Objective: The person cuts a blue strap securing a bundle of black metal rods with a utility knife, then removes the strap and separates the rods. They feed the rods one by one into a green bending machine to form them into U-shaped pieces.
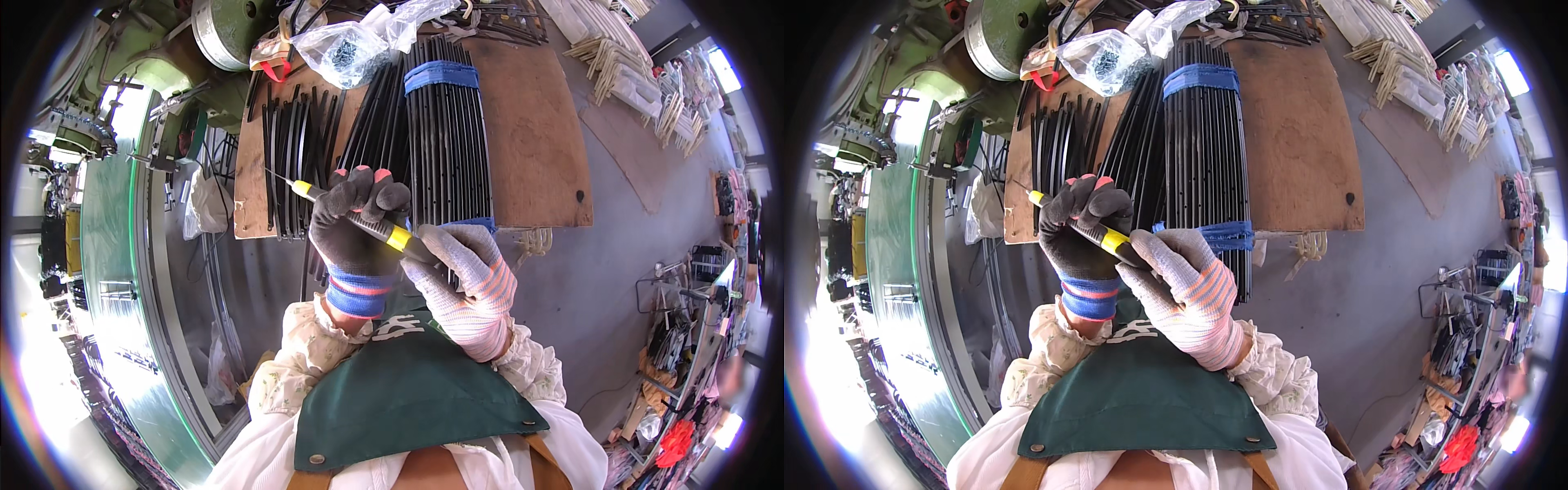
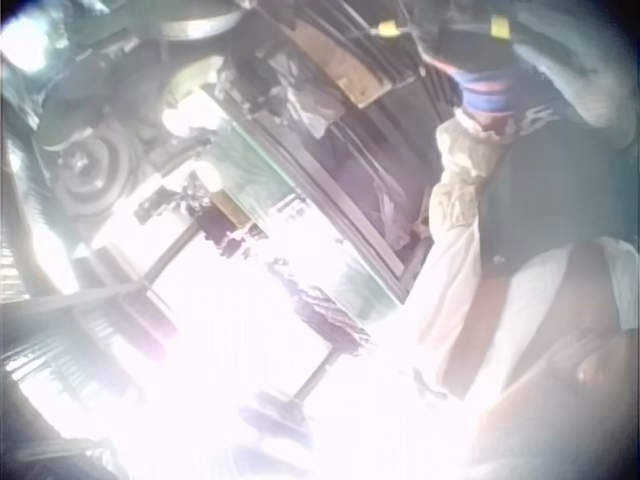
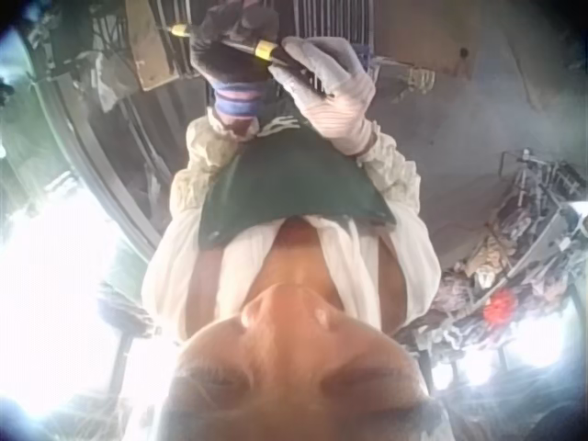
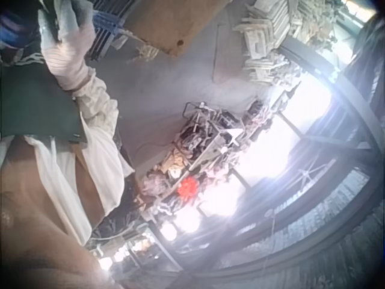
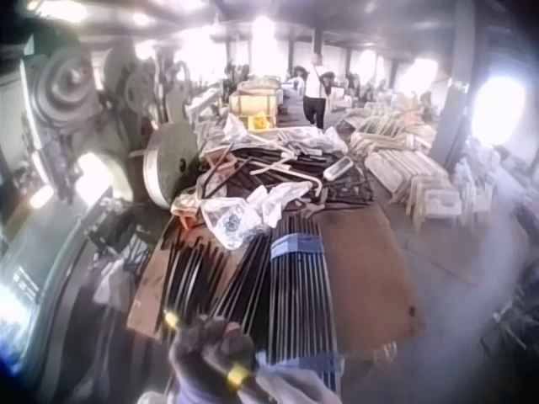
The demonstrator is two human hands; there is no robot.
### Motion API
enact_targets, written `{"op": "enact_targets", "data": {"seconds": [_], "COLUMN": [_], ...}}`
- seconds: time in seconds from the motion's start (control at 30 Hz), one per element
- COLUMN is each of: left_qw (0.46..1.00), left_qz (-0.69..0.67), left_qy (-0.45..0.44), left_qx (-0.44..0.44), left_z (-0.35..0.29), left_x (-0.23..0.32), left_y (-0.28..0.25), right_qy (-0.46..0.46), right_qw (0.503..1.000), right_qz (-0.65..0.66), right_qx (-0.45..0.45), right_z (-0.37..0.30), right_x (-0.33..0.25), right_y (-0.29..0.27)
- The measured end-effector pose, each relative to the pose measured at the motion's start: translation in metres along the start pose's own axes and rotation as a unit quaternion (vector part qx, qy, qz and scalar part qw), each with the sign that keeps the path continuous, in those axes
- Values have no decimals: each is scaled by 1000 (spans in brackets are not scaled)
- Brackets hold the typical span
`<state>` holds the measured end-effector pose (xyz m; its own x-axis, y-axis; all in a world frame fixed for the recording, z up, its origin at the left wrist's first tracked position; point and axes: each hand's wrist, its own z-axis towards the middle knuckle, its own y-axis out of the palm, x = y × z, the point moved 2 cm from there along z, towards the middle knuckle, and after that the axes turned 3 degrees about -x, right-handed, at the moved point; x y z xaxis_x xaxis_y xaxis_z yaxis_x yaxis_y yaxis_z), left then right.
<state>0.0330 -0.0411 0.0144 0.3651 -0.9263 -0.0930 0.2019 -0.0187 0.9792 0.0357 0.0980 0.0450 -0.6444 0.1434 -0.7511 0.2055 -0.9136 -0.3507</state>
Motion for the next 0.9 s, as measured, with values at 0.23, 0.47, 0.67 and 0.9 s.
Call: {"op": "enact_targets", "data": {"seconds": [0.23,0.47,0.67,0.9], "left_qw": [1000,979,979,995], "left_qz": [3,188,201,-2], "left_qy": [5,26,3,-38], "left_qx": [-29,-77,-21,89], "left_z": [-1,-1,-16,-24], "left_x": [3,9,17,36], "left_y": [-5,-11,-22,-36], "right_qy": [20,351,300,204], "right_qw": [998,787,884,962], "right_qz": [53,503,357,168], "right_qx": [17,-61,16,-75], "right_z": [-7,-18,-18,-21], "right_x": [3,27,22,17], "right_y": [12,15,20,19]}}
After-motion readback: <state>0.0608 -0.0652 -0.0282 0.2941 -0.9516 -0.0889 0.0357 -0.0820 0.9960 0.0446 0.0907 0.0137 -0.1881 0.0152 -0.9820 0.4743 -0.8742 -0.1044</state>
